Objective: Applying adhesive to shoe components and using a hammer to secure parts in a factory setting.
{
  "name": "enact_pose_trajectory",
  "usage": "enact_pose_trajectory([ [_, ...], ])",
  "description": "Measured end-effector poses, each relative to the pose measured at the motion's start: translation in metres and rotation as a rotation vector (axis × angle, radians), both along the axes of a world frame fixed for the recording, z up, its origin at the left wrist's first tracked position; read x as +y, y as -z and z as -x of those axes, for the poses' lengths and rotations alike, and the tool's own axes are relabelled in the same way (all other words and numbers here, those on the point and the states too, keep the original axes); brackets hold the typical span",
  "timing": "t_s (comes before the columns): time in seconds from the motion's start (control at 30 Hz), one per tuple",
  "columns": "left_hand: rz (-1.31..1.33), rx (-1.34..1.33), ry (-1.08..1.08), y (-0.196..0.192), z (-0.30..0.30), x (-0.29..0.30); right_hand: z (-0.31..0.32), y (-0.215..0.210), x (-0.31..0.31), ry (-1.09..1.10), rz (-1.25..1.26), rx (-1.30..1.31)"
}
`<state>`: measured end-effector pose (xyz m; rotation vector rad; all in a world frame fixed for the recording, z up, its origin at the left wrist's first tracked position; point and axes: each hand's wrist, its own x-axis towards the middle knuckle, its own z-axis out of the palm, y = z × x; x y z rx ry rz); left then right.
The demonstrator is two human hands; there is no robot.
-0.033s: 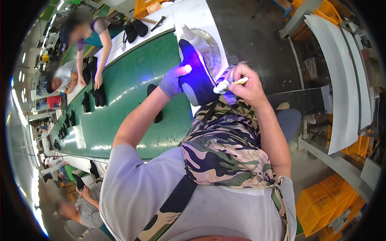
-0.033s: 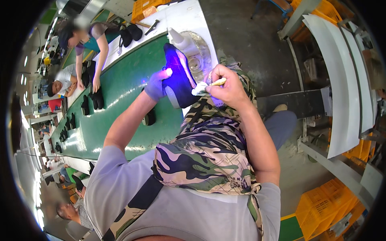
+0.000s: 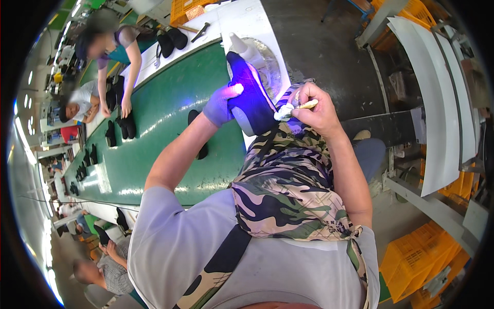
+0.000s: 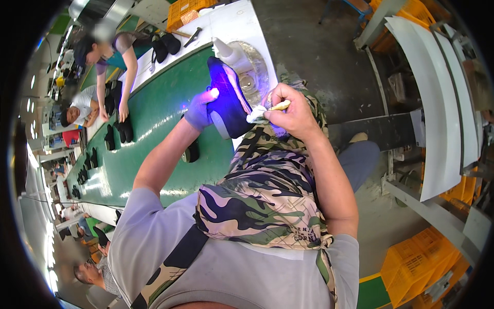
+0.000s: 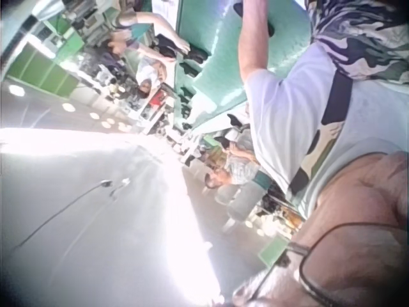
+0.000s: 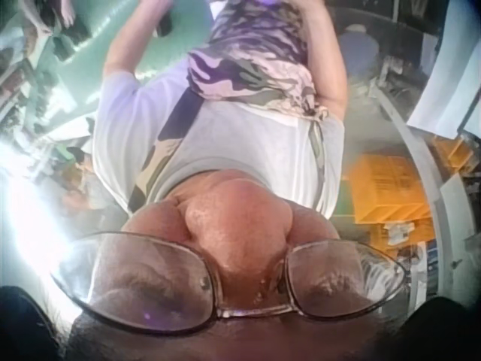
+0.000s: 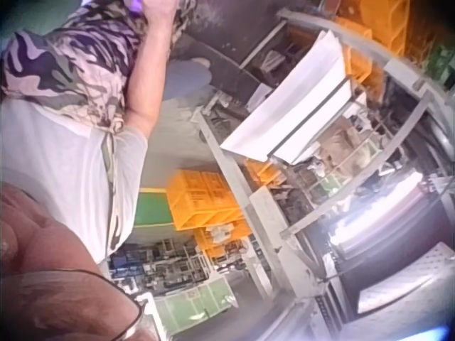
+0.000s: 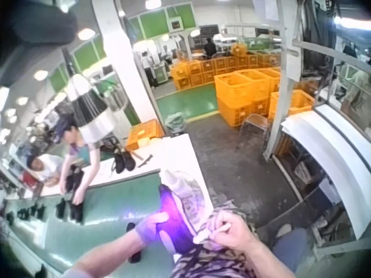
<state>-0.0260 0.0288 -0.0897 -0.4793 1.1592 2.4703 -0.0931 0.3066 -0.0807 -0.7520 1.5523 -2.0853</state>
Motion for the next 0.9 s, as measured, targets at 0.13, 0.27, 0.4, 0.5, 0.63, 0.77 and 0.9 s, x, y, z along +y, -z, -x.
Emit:
enact_pose_trajectory([
  [0.13,-0.004,0.056,-0.047,-0.001,0.006,0.014,-0.005,0.008,0.017,0.121,0.127,-0.147],
  [0.27,-0.031,0.065,-0.072,-0.004,0.016,0.027,-0.012,0.018,0.027,0.268,0.18,-0.372],
  [0.4,0.066,0.07,-0.092,-0.018,0.032,0.049,-0.01,0.029,0.038,0.401,0.282,-0.463],
  [0.5,0.149,0.164,-0.03,-0.03,0.05,0.076,-0.007,0.041,0.055,0.502,0.355,-0.511],
  [0.63,0.483,0.425,0.099,-0.055,0.067,0.114,-0.011,0.044,0.079,0.648,0.284,-0.532],
  [0.77,0.757,0.489,0.142,-0.073,0.1,0.148,-0.002,0.057,0.108,0.627,0.616,-0.718],
  [0.9,0.747,0.696,0.124,-0.132,0.138,0.215,0.003,0.098,0.146,0.761,0.711,-0.749],
])
